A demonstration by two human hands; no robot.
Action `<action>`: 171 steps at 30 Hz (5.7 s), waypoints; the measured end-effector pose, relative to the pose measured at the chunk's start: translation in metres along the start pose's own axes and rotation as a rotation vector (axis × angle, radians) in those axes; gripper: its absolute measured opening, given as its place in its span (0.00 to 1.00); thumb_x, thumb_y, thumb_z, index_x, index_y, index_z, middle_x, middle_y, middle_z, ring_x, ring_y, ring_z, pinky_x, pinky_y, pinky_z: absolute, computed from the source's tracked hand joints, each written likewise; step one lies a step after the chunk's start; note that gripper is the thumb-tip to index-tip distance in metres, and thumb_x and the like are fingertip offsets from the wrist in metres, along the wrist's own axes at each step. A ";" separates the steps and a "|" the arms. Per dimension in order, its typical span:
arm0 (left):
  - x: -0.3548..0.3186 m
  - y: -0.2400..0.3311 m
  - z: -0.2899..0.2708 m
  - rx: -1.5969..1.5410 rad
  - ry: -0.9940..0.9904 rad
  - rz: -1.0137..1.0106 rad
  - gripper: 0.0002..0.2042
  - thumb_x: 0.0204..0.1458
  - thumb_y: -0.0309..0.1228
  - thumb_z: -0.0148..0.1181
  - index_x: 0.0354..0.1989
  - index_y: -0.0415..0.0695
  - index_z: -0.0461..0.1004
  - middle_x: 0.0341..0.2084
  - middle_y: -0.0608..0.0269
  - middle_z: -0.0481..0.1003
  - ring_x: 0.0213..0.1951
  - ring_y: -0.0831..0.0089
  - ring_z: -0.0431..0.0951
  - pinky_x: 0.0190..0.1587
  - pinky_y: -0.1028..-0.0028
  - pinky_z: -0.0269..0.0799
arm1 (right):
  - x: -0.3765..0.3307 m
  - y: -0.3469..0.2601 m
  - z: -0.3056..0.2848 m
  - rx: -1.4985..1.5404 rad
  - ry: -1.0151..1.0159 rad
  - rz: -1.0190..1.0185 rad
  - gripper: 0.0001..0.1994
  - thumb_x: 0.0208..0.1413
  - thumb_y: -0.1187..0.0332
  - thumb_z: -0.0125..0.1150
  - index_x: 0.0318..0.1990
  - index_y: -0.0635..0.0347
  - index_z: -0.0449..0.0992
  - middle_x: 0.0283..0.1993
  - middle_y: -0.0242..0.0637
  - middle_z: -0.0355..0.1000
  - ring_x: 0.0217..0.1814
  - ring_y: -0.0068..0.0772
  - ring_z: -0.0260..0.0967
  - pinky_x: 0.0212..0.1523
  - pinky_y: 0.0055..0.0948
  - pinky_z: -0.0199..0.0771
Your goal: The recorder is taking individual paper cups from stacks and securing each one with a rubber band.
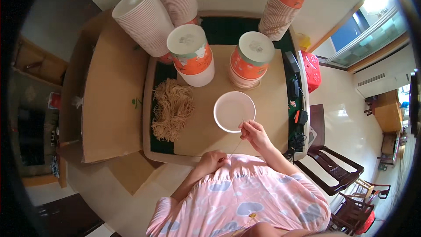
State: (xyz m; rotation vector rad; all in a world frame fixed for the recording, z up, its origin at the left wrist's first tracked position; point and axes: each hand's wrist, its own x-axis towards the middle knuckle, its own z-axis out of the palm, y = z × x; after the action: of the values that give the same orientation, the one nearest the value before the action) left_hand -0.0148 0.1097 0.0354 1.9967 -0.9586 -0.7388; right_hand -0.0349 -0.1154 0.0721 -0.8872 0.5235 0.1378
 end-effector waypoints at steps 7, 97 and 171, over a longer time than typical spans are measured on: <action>0.038 0.035 0.027 0.087 -0.063 -0.038 0.05 0.43 0.29 0.61 0.27 0.42 0.76 0.27 0.57 0.75 0.32 0.60 0.76 0.36 0.65 0.72 | -0.022 -0.023 -0.057 -0.278 0.056 0.021 0.12 0.63 0.63 0.47 0.35 0.60 0.73 0.16 0.18 0.50 0.15 0.13 0.44 0.17 0.16 0.45; 0.122 0.013 0.030 -0.163 0.353 -0.095 0.18 0.47 0.16 0.51 0.50 0.36 0.69 0.38 0.57 0.77 0.40 0.72 0.78 0.44 0.74 0.73 | 0.050 0.057 -0.073 -0.526 0.218 -0.489 0.06 0.52 0.73 0.61 0.36 0.66 0.73 0.35 0.35 0.70 0.37 0.26 0.73 0.34 0.24 0.74; 0.144 -0.013 0.062 -0.870 0.271 -0.227 0.09 0.51 0.23 0.56 0.41 0.40 0.73 0.27 0.67 0.74 0.30 0.80 0.74 0.35 0.80 0.70 | 0.036 0.014 -0.071 -0.530 0.033 -0.259 0.07 0.53 0.77 0.57 0.39 0.61 0.69 0.31 0.28 0.70 0.30 0.16 0.65 0.29 0.16 0.67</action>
State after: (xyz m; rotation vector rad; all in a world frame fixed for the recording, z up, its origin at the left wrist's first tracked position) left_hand 0.0225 -0.0281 -0.0313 1.3739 -0.1725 -0.7986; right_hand -0.0354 -0.1650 0.0079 -1.4680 0.4026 0.0236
